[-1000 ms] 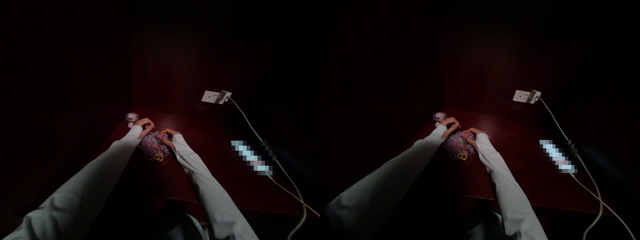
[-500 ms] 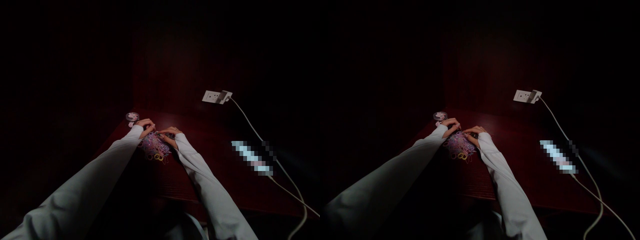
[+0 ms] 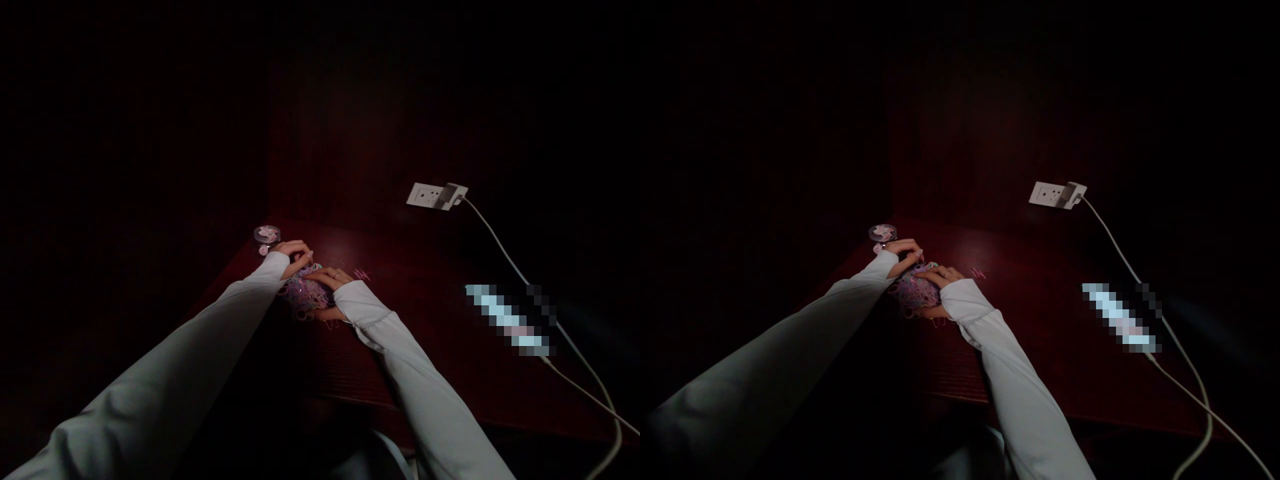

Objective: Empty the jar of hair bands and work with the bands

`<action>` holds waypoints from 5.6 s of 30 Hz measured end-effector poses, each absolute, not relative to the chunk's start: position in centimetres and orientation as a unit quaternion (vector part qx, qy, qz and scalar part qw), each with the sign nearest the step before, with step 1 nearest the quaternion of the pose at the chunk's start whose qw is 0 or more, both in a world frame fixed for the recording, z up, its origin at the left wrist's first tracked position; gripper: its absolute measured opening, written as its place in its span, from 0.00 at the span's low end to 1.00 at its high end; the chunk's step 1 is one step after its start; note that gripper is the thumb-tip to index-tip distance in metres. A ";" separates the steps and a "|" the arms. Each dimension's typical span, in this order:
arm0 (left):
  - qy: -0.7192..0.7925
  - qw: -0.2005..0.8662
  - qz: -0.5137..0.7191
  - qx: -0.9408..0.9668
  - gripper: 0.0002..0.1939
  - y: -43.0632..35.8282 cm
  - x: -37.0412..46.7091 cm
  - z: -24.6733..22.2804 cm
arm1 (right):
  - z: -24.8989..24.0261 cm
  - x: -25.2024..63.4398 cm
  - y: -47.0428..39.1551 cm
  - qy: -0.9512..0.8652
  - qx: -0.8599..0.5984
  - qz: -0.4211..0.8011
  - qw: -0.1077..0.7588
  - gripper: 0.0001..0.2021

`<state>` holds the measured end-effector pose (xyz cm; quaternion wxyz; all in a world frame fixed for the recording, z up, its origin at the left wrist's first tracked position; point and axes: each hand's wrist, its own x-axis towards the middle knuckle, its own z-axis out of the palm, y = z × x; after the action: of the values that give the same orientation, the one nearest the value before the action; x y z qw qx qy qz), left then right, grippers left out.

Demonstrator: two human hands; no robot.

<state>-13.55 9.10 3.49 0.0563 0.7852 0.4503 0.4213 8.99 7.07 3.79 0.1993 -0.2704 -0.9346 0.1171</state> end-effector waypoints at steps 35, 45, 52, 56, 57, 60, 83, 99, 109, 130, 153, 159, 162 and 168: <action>0.446 0.040 0.425 0.786 0.14 9.1 -13.3 3.5 | 3.8 7.7 8.8 -0.811 -0.311 0.255 0.426 0.06; 0.446 0.043 0.426 0.786 0.14 8.9 -13.3 3.5 | 3.4 8.0 9.4 -0.842 -0.296 0.224 0.392 0.09; 0.451 0.044 0.427 0.782 0.13 9.2 -13.3 3.3 | 4.1 8.1 8.1 -0.896 -0.266 0.140 0.326 0.12; 0.452 0.044 0.427 0.782 0.13 9.1 -13.2 3.3 | 3.4 7.8 7.5 -0.927 -0.254 0.102 0.257 0.19; 0.453 0.042 0.427 0.781 0.14 9.1 -13.1 3.3 | 3.2 7.6 7.7 -0.926 -0.254 0.108 0.256 0.19; 0.453 0.039 0.427 0.782 0.14 9.1 -13.1 3.3 | 2.3 7.2 8.5 -0.918 -0.252 0.154 0.266 0.16; 0.444 0.048 0.434 0.782 0.15 9.2 -13.4 3.4 | 2.0 6.4 9.2 -0.751 -0.309 0.413 0.412 0.13; 0.435 0.053 0.384 0.813 0.22 7.8 -13.6 3.7 | 2.9 6.8 9.2 -0.724 -0.317 0.402 0.462 0.13; 0.437 0.093 0.379 0.810 0.23 7.5 -13.3 3.7 | 3.2 6.8 8.8 -0.737 -0.319 0.380 0.459 0.11; 0.420 0.159 0.432 0.782 0.19 8.7 -13.6 3.4 | 2.5 6.9 9.3 -0.725 -0.331 0.396 0.457 0.12; 0.437 0.134 0.456 0.763 0.21 7.7 -12.4 3.9 | 3.4 7.1 9.0 -0.685 -0.341 0.425 0.483 0.18; 0.462 0.133 0.463 0.745 0.21 8.0 -12.4 3.6 | 3.9 7.4 9.1 -0.629 -0.320 0.495 0.507 0.23; 0.467 0.126 0.472 0.737 0.21 8.1 -12.4 3.5 | 4.1 8.0 9.7 -0.618 -0.307 0.477 0.545 0.26; 0.461 0.123 0.478 0.738 0.22 8.5 -12.4 3.0 | 3.8 9.8 11.6 -0.614 -0.326 0.416 0.586 0.24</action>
<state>-12.43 8.47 3.03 0.1226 0.7377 0.4610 0.4777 9.80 11.65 3.82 0.5859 -0.3260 -0.6145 0.4158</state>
